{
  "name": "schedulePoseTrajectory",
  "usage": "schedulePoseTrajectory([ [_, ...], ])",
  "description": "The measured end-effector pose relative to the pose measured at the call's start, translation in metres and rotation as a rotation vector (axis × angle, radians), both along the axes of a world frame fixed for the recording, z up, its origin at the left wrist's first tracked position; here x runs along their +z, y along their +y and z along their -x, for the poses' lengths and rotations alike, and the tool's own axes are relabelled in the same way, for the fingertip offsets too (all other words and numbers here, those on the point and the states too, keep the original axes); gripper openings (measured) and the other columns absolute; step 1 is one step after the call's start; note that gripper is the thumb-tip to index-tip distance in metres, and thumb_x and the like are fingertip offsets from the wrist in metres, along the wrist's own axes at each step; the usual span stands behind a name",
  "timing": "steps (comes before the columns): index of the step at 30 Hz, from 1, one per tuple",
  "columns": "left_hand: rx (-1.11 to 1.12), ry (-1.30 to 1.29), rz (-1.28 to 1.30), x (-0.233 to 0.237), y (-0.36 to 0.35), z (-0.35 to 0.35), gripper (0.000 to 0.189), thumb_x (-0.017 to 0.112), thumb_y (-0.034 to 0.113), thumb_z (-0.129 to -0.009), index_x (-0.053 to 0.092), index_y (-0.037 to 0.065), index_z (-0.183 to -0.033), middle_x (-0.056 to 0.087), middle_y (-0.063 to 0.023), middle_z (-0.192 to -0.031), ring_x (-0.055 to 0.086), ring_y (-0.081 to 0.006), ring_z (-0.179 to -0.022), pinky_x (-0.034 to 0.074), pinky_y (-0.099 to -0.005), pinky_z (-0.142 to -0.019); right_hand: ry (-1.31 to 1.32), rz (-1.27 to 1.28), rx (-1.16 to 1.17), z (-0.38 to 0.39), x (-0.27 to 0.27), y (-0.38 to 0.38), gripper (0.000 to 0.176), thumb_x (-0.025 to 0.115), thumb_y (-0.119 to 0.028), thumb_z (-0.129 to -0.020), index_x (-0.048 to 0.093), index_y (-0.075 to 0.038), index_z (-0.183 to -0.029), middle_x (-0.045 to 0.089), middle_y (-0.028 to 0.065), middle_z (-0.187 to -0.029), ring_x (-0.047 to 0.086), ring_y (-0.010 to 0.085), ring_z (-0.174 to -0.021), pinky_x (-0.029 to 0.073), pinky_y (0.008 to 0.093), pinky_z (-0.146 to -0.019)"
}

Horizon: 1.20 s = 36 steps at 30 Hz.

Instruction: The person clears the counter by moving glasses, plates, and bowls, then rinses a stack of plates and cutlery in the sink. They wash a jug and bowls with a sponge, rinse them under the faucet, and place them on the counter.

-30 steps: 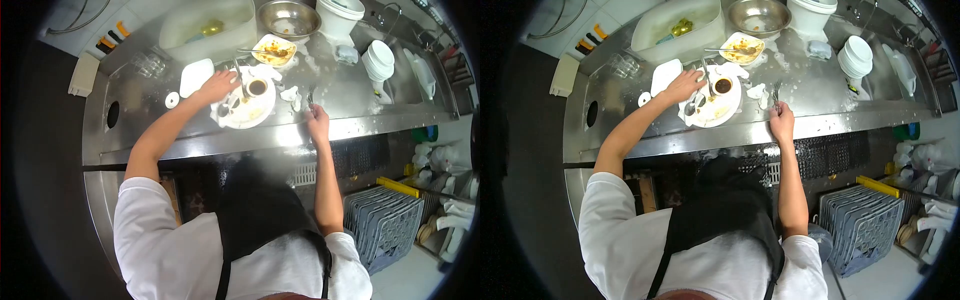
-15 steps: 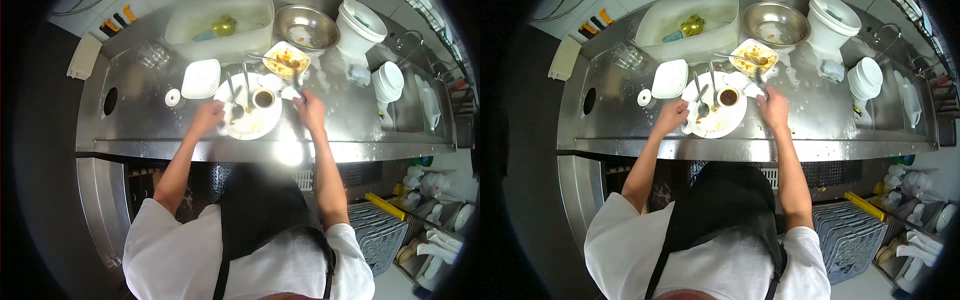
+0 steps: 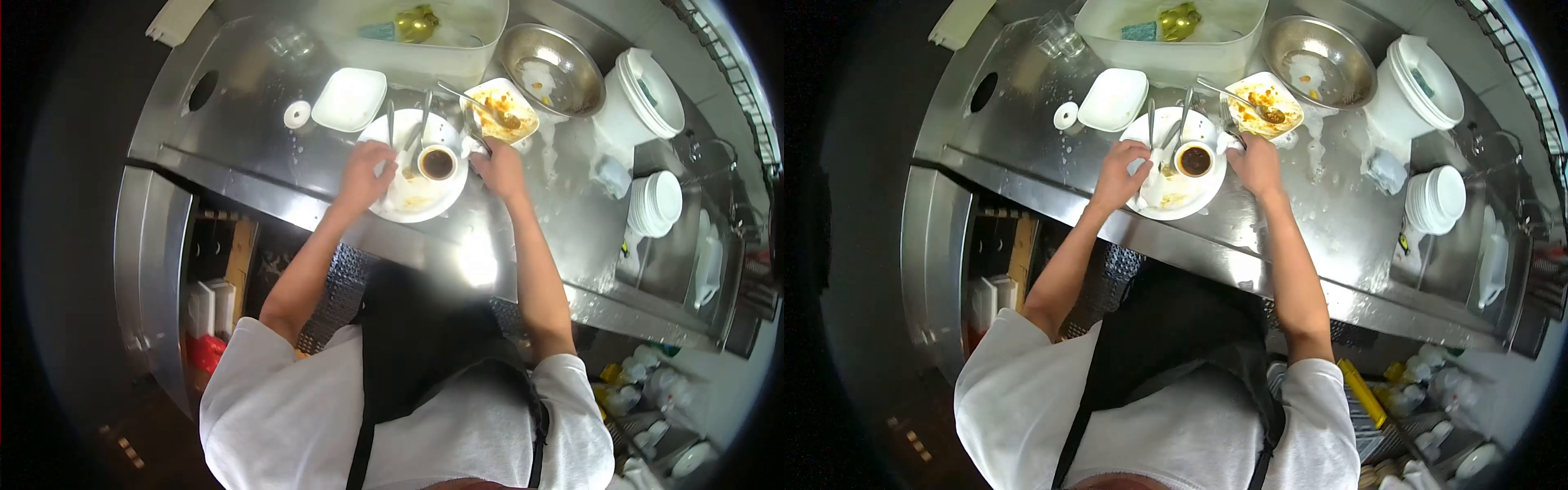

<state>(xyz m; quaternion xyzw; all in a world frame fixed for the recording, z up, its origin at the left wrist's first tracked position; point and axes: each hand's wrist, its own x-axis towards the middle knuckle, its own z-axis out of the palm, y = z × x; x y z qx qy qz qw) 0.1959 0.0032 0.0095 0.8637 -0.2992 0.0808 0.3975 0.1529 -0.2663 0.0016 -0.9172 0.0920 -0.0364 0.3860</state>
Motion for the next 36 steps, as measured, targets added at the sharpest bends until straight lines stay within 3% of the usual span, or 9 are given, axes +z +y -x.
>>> schedulePoseTrajectory([
  [5,0.262,-0.056,-0.45,0.017,-0.025,0.015,0.012,0.056,0.013,-0.075,0.066,0.008,-0.081,0.063,-0.0142,-0.081,0.06,-0.0328,-0.077,0.048,-0.0424,-0.07,-0.233,-0.152,-0.045,0.027,0.039,-0.052,0.031,0.067,-0.022,-0.073,0.061,0.003,-0.09,0.061,0.0225,-0.077,0.06,0.0353,-0.071,0.046,0.04,-0.067],
  [12,0.57,0.021,-0.39,0.053,-0.077,0.039,0.018,0.052,0.017,-0.08,0.061,0.007,-0.092,0.064,-0.0169,-0.076,0.061,-0.0369,-0.073,0.048,-0.0456,-0.067,-0.432,0.064,-0.157,-0.052,0.056,-0.165,0.048,0.068,-0.034,-0.073,0.06,0.003,-0.102,0.063,0.0248,-0.086,0.062,0.0384,-0.086,0.047,0.0426,-0.077],
  [15,0.515,0.001,-0.131,0.075,-0.112,0.044,0.017,0.056,0.013,-0.081,0.059,0.003,-0.095,0.064,-0.0166,-0.077,0.064,-0.0292,-0.073,0.049,-0.0369,-0.065,-0.346,-0.039,-0.085,-0.044,0.081,-0.17,0.046,0.065,-0.036,-0.077,0.061,0.003,-0.101,0.063,0.0264,-0.086,0.062,0.0373,-0.086,0.046,0.0417,-0.077],
  [19,0.27,0.014,0.259,0.052,-0.186,0.048,0.017,0.056,0.009,-0.084,0.058,0.001,-0.099,0.065,-0.0135,-0.08,0.062,-0.0182,-0.068,0.049,-0.0301,-0.063,-0.085,-0.637,0.041,0.018,0.082,-0.101,0.024,0.066,-0.021,-0.081,0.065,0.0,-0.094,0.065,0.0066,-0.076,0.059,0.014,-0.068,0.045,0.0284,-0.064],
  [25,0.042,0.506,0.721,0.043,-0.201,0.061,0.022,0.059,0.011,-0.083,0.061,0.005,-0.104,0.065,-0.0116,-0.09,0.062,-0.0146,-0.076,0.051,-0.0284,-0.068,-0.122,-0.683,-0.036,0.02,0.061,-0.086,0.021,0.068,-0.017,-0.079,0.065,0.0,-0.09,0.06,-0.0012,-0.075,0.05,0.0064,-0.067,0.041,0.022,-0.063],
  [27,0.182,0.102,0.306,0.041,-0.157,0.049,0.023,0.059,0.01,-0.083,0.061,0.005,-0.105,0.065,-0.0111,-0.097,0.063,-0.0157,-0.078,0.05,-0.0285,-0.07,-0.358,-0.505,-0.149,-0.007,0.067,-0.101,0.02,0.068,-0.017,-0.08,0.065,0.001,-0.089,0.059,-0.0015,-0.074,0.05,0.0067,-0.067,0.042,0.0228,-0.063],
  [31,0.537,0.29,-0.469,0.025,-0.066,-0.008,0.045,0.061,0.039,-0.078,0.064,-0.001,-0.098,0.063,-0.0212,-0.098,0.062,-0.0322,-0.09,0.048,-0.0384,-0.08,-0.455,0.061,-0.339,-0.048,0.085,-0.144,0.035,0.066,-0.029,-0.078,0.064,0.004,-0.089,0.066,0.0163,-0.08,0.061,0.0193,-0.074,0.045,0.0329,-0.071],
  [34,0.5,0.62,-0.533,0.022,-0.057,-0.033,0.066,0.064,0.056,-0.07,0.062,-0.004,-0.1,0.058,-0.0215,-0.111,0.058,-0.0319,-0.102,0.046,-0.0415,-0.086,-0.377,-0.011,-0.216,-0.044,0.07,-0.141,0.025,0.063,-0.025,-0.078,0.068,-0.002,-0.088,0.068,0.0128,-0.08,0.064,0.0202,-0.077,0.047,0.0331,-0.073],
  [36,0.524,0.443,-0.574,0.016,-0.071,-0.033,0.065,0.064,0.055,-0.069,0.062,-0.002,-0.101,0.06,-0.0198,-0.109,0.059,-0.0317,-0.1,0.047,-0.0408,-0.084,-0.207,-0.114,-0.05,-0.019,0.049,-0.096,0.017,0.061,-0.018,-0.078,0.069,-0.006,-0.087,0.068,0.0089,-0.078,0.064,0.0188,-0.076,0.048,0.031,-0.072],
])
